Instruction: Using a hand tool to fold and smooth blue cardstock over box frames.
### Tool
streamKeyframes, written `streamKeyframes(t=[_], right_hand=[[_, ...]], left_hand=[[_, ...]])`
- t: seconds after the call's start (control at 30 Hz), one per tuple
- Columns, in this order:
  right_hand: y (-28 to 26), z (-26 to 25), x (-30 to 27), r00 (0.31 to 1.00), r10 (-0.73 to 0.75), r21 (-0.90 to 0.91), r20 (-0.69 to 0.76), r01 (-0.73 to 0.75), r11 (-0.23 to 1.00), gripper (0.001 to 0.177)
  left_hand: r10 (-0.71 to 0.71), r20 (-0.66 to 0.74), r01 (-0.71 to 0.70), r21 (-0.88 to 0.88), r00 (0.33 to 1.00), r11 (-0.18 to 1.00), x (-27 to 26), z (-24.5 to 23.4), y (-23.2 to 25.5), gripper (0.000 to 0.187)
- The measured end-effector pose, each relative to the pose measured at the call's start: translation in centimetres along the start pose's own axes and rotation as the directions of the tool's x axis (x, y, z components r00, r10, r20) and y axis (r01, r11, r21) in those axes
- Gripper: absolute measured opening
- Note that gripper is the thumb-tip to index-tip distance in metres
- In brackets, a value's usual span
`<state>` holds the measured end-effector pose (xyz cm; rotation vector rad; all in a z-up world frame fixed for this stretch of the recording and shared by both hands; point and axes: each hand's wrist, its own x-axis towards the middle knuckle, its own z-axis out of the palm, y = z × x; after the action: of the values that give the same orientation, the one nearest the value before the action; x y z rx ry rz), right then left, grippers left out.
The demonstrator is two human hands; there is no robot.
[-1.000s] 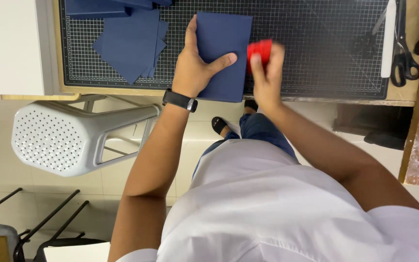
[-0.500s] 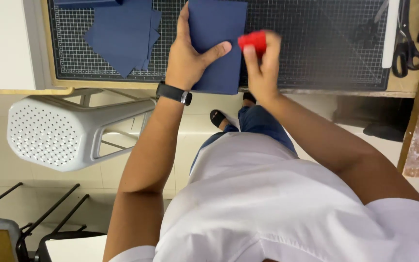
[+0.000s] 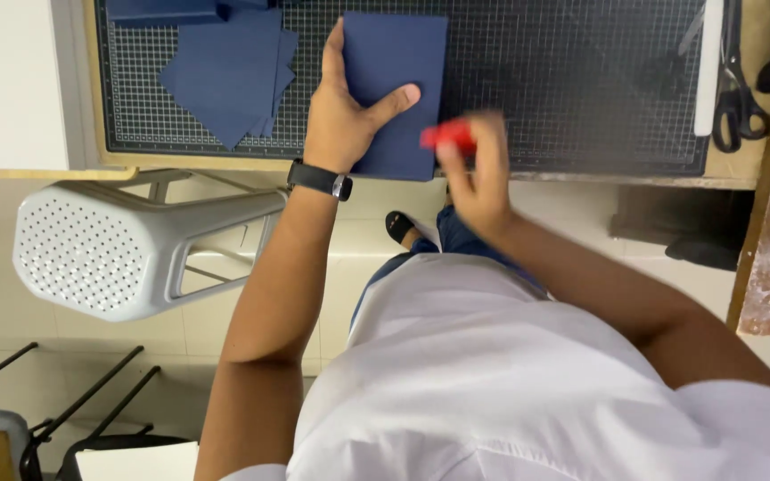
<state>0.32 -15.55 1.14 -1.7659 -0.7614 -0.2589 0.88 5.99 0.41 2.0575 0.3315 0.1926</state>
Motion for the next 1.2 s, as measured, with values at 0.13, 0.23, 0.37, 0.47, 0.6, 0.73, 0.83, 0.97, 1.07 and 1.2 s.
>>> streamKeyframes(t=[0.13,0.23,0.37,0.47,0.6,0.73,0.83,0.97,1.07,1.2], right_hand=[[1.4,-0.4,-2.2,0.993,-0.112,-0.078,0.028,0.114,0.99,0.019],[2.4,-0.7,0.8,0.962,-0.242,-0.076,0.128,0.253,0.964,0.021],[3.5,-0.7,3.5,0.996,-0.094,0.058,-0.009,0.095,0.994,0.026],[4.0,0.1,3.1,0.989,-0.148,-0.044,-0.03,0.146,0.988,0.026],[4.9,0.3,6.2,0.983,-0.178,-0.159,-0.034,0.17,0.972,0.033],[2.5,-0.2,1.9,0.99,-0.13,-0.121,0.048,0.135,0.983,0.03],[2.5,-0.4,0.4,0.989,-0.124,-0.08,0.082,0.13,0.988,0.023],[4.8,0.6,2.2,0.995,-0.102,-0.106,-0.008,0.101,0.989,0.022],[3.1,0.2,0.3,0.993,-0.116,-0.077,-0.012,0.114,0.99,0.02],[5.2,0.1,0.7,0.983,-0.166,-0.138,0.073,0.175,0.975,0.019]], left_hand=[[-0.047,0.034,0.048,-0.031,0.998,0.998,0.3,-0.1,0.1,0.112],[0.024,-0.024,-0.025,-0.008,0.999,1.0,1.0,-0.2,-0.4,0.113],[-0.017,-0.023,0.017,-0.015,1.0,1.0,0.8,-0.2,-0.1,0.11],[-0.019,-0.02,0.019,-0.024,1.0,1.0,0.5,0.0,-0.8,0.111],[0.024,-0.048,-0.023,0.013,0.999,1.0,0.8,0.0,-1.0,0.109],[0.046,-0.07,-0.048,-0.025,0.996,0.999,1.3,-0.2,-1.0,0.111],[-0.034,-0.004,0.033,-0.018,0.999,0.999,0.9,0.0,-0.8,0.109],[0.026,-0.039,-0.027,-0.021,0.999,0.999,0.7,0.1,-1.2,0.11],[0.02,-0.042,-0.022,-0.057,0.999,0.998,1.1,-0.1,-0.2,0.108],[0.001,0.004,0.0,-0.072,1.0,0.997,0.9,-0.4,-0.3,0.106]])
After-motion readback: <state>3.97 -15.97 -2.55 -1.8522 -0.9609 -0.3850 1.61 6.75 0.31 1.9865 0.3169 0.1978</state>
